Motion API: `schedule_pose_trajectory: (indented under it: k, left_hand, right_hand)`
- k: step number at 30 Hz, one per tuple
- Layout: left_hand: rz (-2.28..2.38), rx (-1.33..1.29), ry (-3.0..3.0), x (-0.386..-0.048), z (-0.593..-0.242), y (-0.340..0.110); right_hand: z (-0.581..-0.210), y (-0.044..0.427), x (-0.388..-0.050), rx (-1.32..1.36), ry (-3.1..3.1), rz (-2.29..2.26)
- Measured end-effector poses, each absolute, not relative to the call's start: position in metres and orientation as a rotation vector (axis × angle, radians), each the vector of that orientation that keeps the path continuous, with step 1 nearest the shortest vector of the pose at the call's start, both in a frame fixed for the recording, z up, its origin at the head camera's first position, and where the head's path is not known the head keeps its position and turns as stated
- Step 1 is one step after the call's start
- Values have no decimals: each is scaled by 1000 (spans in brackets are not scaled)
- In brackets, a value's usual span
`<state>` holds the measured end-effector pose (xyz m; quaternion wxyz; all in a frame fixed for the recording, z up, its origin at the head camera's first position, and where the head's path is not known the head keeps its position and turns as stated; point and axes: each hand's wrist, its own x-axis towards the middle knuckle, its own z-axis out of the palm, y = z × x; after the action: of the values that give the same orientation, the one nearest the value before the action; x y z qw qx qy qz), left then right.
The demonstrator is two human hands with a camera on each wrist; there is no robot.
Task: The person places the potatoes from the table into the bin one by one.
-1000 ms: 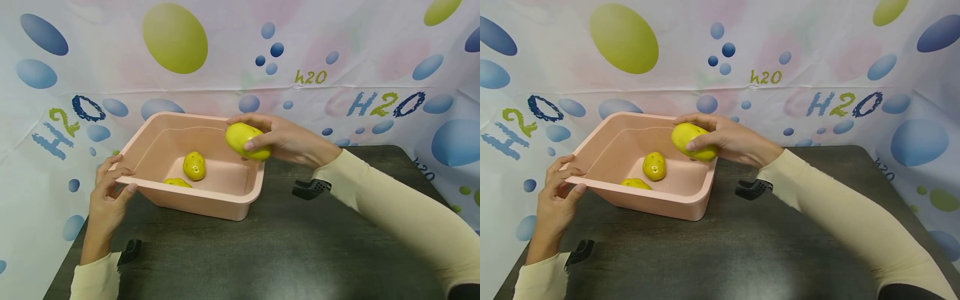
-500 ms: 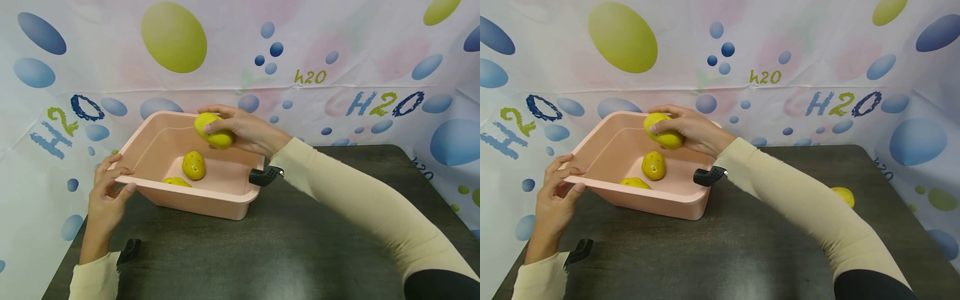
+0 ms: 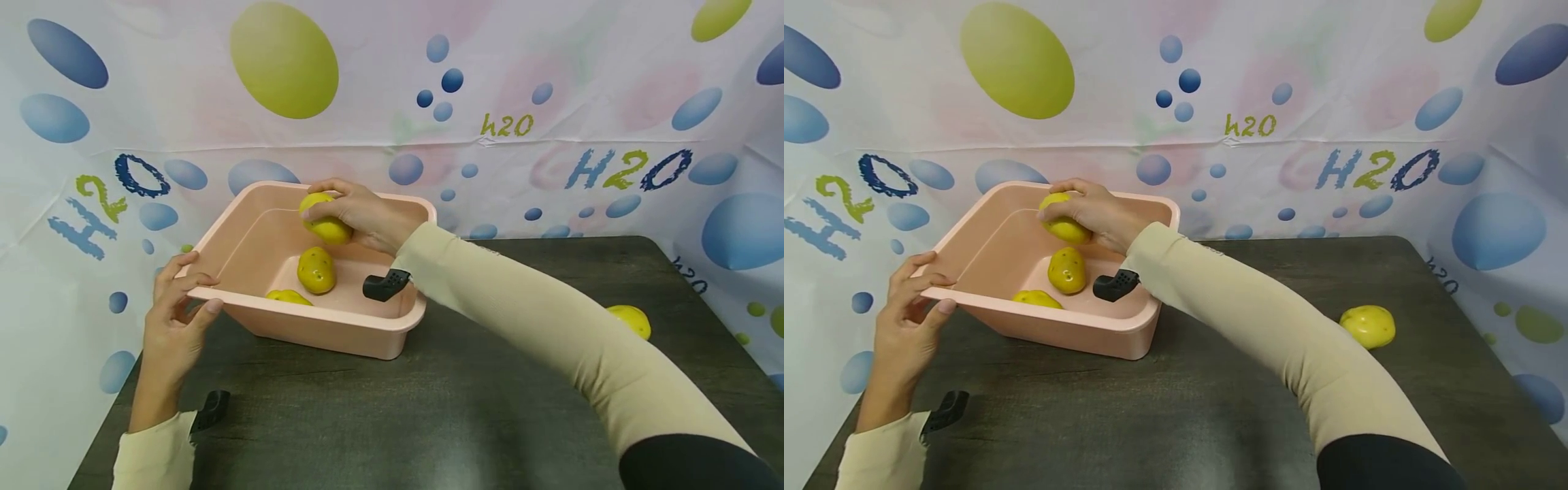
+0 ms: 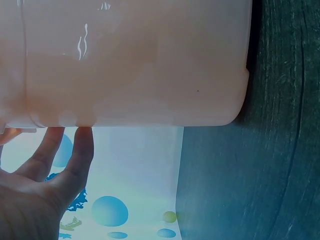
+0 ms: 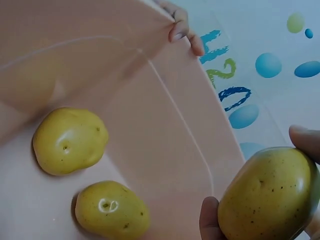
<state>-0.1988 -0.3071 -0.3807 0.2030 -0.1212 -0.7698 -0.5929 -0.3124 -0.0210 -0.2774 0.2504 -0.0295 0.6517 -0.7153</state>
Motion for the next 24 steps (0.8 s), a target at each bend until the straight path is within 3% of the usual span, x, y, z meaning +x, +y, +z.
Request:
schedule_pose_trajectory:
  k: [8,24]
  left_hand:
    - [-1592,-313,-2205,-199,-379,-305]
    - [-1540,-257,-2241,-198,-380,-305]
  right_hand:
    - [-288,-13,-312,-116,1909,-1818]
    - [-289,-13,-316,59,1966,-1658]
